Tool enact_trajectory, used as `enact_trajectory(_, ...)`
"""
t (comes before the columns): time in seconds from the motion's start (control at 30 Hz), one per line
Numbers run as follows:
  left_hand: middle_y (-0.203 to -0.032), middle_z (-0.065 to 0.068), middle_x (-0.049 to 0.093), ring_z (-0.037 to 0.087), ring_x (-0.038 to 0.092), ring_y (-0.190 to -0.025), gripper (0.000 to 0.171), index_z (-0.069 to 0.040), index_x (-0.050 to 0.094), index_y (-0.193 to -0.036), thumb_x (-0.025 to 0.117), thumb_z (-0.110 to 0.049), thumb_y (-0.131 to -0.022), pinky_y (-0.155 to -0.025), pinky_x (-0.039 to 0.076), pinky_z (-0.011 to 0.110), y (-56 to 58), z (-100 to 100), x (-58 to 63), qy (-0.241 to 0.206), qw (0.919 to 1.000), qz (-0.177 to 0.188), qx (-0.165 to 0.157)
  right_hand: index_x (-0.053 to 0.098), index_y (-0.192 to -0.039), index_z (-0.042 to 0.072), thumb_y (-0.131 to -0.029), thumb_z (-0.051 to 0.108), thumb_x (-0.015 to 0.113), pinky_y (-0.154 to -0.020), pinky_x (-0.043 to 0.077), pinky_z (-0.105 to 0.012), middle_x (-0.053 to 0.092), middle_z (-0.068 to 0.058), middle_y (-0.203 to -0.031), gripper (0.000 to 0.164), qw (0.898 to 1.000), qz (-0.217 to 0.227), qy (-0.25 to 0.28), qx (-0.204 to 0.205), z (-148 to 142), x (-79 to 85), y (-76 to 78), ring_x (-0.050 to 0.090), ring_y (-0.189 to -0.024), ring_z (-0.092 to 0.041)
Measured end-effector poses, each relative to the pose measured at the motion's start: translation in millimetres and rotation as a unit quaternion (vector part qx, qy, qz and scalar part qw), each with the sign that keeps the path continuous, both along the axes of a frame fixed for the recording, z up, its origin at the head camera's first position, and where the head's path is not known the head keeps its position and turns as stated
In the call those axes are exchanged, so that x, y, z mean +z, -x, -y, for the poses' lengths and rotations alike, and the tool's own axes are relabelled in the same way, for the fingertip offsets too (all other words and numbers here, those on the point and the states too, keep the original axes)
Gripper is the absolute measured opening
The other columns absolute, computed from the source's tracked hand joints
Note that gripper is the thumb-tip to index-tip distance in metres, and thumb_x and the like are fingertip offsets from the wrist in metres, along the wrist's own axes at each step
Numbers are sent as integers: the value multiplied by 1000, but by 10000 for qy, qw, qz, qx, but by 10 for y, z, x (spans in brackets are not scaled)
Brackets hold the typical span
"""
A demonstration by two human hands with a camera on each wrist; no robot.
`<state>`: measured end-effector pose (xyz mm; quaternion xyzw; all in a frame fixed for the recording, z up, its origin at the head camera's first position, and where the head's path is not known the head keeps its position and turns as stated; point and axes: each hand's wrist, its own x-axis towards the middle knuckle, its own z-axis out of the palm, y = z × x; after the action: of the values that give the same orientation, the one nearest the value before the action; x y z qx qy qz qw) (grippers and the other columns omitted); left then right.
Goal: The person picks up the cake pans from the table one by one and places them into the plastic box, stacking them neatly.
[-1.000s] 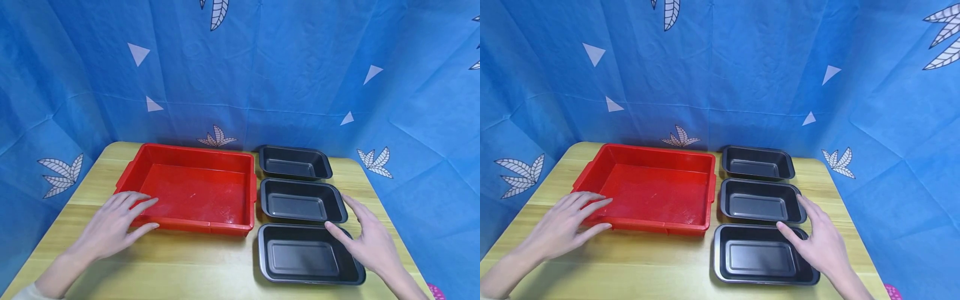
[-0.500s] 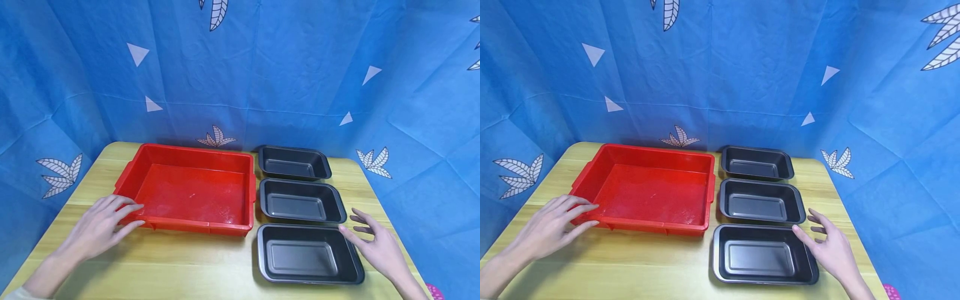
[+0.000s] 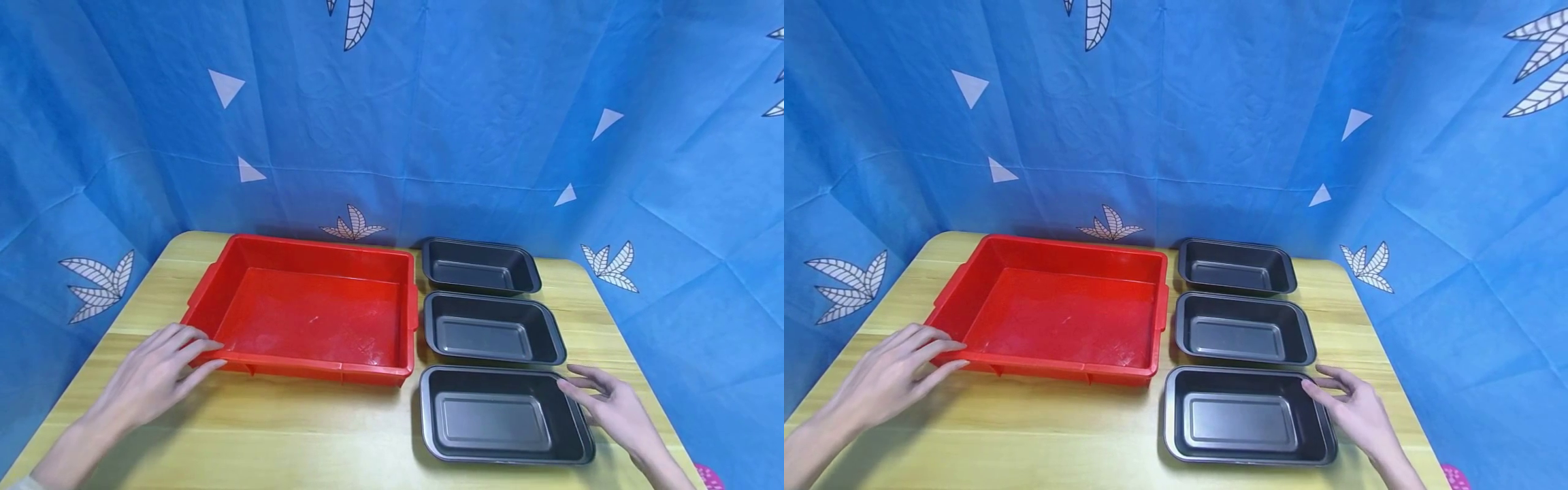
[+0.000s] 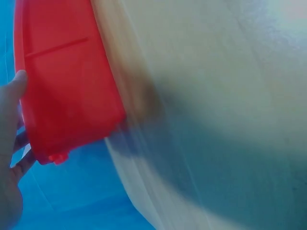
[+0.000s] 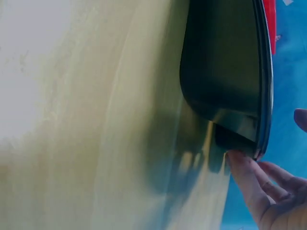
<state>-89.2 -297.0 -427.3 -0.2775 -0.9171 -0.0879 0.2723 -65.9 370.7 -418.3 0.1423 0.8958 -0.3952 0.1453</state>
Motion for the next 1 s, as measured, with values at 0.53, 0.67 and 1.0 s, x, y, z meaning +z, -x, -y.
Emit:
enact_trajectory(0.53, -96, 3, 73, 21, 64, -88, 80, -14, 78, -103, 20, -70, -106, -72, 62, 49, -37, -4, -11, 84, 9999, 9, 60, 47, -154, -2, -98, 27, 76, -54, 47, -25, 76, 8, -104, 69, 9974, 82, 686, -205, -80, -179, -84, 46, -57, -3)
enact_trajectory(0.67, -98, 4, 73, 23, 65, -89, 82, -15, 78, -105, 19, -71, -106, -73, 63, 52, -41, -7, -6, 142, 9998, 97, 74, 45, -154, -4, -99, 25, 75, -58, 52, -26, 78, 6, -108, 69, 9962, 175, 829, -214, -94, -199, -85, 54, -62, -2)
enact_trajectory(1.0, -98, 4, 74, 23, 66, -89, 82, -15, 78, -105, 19, -71, -105, -72, 64, 51, -40, 2, -15, 129, 9998, 115, 85, 45, -153, -6, -97, 20, 77, -49, 41, -22, 70, 15, -86, 70, 9931, 166, 1126, -280, -91, -223, -63, 31, -51, -2)
